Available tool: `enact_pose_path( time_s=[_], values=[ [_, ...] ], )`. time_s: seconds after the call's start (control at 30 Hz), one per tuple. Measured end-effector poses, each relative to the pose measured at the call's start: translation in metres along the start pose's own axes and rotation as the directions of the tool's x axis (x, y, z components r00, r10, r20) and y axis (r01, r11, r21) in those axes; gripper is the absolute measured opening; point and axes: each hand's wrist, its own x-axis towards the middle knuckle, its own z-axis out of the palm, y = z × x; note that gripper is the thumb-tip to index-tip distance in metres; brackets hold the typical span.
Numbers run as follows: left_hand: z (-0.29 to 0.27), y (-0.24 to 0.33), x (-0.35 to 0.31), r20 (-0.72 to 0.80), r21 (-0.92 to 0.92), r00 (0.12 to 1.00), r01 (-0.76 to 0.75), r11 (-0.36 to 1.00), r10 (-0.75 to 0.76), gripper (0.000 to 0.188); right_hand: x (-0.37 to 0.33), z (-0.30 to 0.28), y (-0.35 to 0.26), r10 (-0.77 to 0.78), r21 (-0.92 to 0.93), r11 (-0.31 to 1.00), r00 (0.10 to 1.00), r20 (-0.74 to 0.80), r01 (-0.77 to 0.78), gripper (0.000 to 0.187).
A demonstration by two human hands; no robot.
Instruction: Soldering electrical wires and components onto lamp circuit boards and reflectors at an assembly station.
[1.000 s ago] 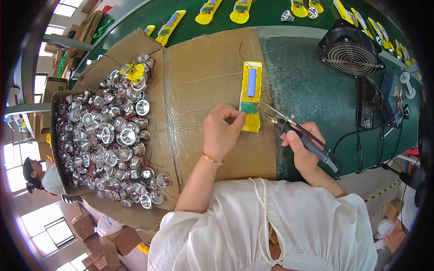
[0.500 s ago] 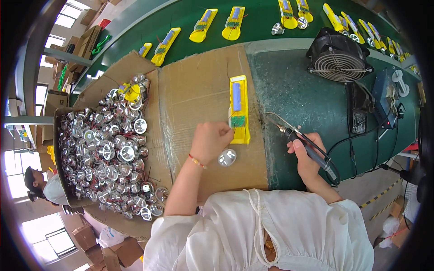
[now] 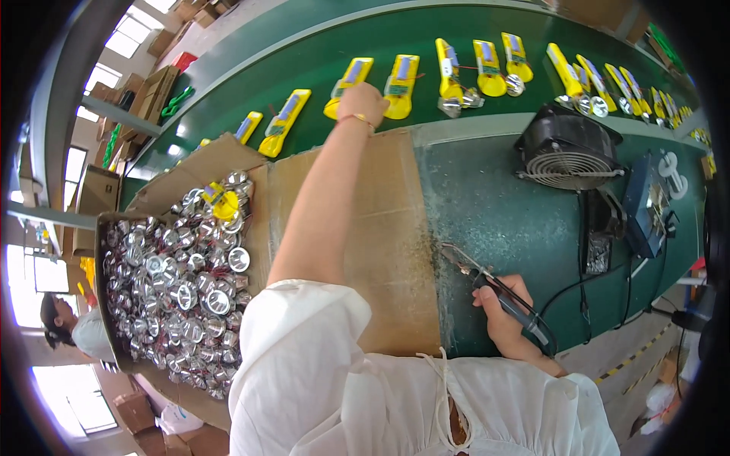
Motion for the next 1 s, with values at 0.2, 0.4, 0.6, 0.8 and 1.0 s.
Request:
enact_pose_path(
  time_s=[0.2,0.4,0.6,0.8,1.0],
  values=[
    [-0.016,0.02,-0.119,-0.153,-0.247,0.988,-0.014,0.969,-0.025,0.015,0.004,-0.005,0.006,-0.037,0.016,0.999,0.996,-0.086,0.039,0.013],
    [-0.037,0.005,-0.283,-0.277,-0.48,0.937,0.059,0.875,-0.215,0.015,0.009,0.002,0.013,-0.148,0.033,0.988,0.985,-0.087,0.152,0.012],
    [-0.051,-0.1,-0.265,-0.582,0.251,0.778,0.449,0.858,-0.236,0.007,0.006,0.006,0.008,-0.172,0.018,0.984,0.979,-0.109,0.175,0.011],
    [-0.051,-0.122,-0.266,-0.6,0.18,0.765,0.415,0.892,-0.235,0.01,-0.003,0.007,0.008,-0.189,0.037,0.98,0.977,-0.096,0.193,0.011],
    [-0.07,-0.028,-0.308,-0.081,-0.687,0.927,0.214,0.694,-0.366,0.012,-0.014,0.006,-0.004,-0.213,0.079,0.974,0.977,-0.007,0.213,0.015]
  ],
)
